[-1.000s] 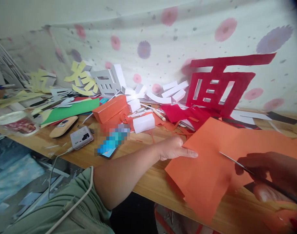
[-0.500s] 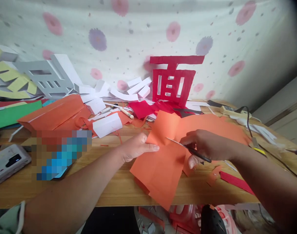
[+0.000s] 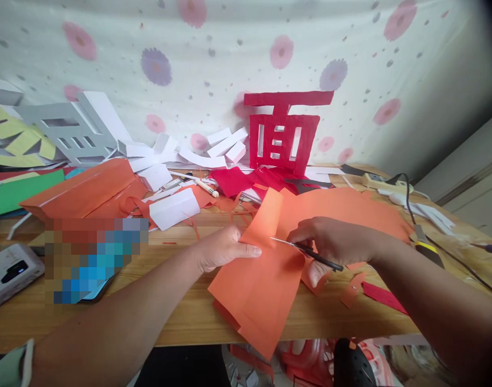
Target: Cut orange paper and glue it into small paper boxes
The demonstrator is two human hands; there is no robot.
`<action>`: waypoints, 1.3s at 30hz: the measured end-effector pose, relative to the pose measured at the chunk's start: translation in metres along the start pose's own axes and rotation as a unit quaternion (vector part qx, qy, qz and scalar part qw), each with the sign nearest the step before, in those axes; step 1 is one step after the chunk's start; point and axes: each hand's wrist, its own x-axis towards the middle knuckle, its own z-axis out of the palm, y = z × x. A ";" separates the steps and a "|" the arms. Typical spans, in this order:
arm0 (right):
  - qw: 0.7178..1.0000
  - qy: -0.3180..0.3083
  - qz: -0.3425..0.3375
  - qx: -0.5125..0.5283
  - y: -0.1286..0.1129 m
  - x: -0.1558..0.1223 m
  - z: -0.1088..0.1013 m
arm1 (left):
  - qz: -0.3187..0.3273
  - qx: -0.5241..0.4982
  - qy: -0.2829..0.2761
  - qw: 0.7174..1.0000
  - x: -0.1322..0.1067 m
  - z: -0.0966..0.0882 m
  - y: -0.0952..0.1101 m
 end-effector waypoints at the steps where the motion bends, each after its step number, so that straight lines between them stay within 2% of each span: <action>1: 1.000 0.000 -0.007 -0.001 -0.001 0.001 0.000 | -0.006 0.002 0.000 1.000 -0.001 0.001 0.001; 4: 0.999 -0.004 -0.037 0.017 -0.004 0.006 0.001 | -0.027 0.006 0.000 1.000 -0.002 0.003 0.004; 6: 0.998 -0.006 -0.046 0.046 -0.005 0.009 0.002 | -0.018 -0.003 -0.014 1.000 -0.002 0.003 0.005; 11: 0.995 0.035 -0.048 0.085 -0.006 0.013 0.007 | -0.006 -0.016 -0.021 1.000 -0.003 0.001 0.003; 18: 0.997 0.001 -0.059 0.056 -0.006 0.019 0.009 | -0.022 0.060 -0.016 0.998 -0.001 -0.001 -0.001; 24: 0.995 0.033 -0.075 0.059 -0.007 0.027 0.016 | -0.022 0.045 -0.052 0.997 0.000 0.000 0.001; 28: 0.988 0.075 -0.078 0.112 -0.003 0.029 0.018 | -0.027 0.055 -0.031 0.998 0.000 0.000 0.002; 31: 0.965 0.162 -0.011 0.208 0.014 0.023 0.014 | -0.043 0.053 -0.003 0.998 0.000 -0.003 0.000; 33: 0.932 0.260 0.072 0.244 0.035 0.012 0.008 | -0.053 0.033 0.014 0.998 0.002 -0.005 -0.003; 35: 0.901 0.343 0.135 0.231 0.061 -0.005 0.004 | -0.034 0.004 0.049 0.998 0.007 -0.008 -0.005; 37: 0.871 0.398 0.202 0.207 0.085 -0.025 0.005 | 0.020 -0.031 0.116 0.993 0.014 -0.012 -0.008; 39: 0.853 0.412 0.250 0.203 0.102 -0.044 0.010 | 0.079 -0.062 0.212 0.972 0.021 -0.017 -0.009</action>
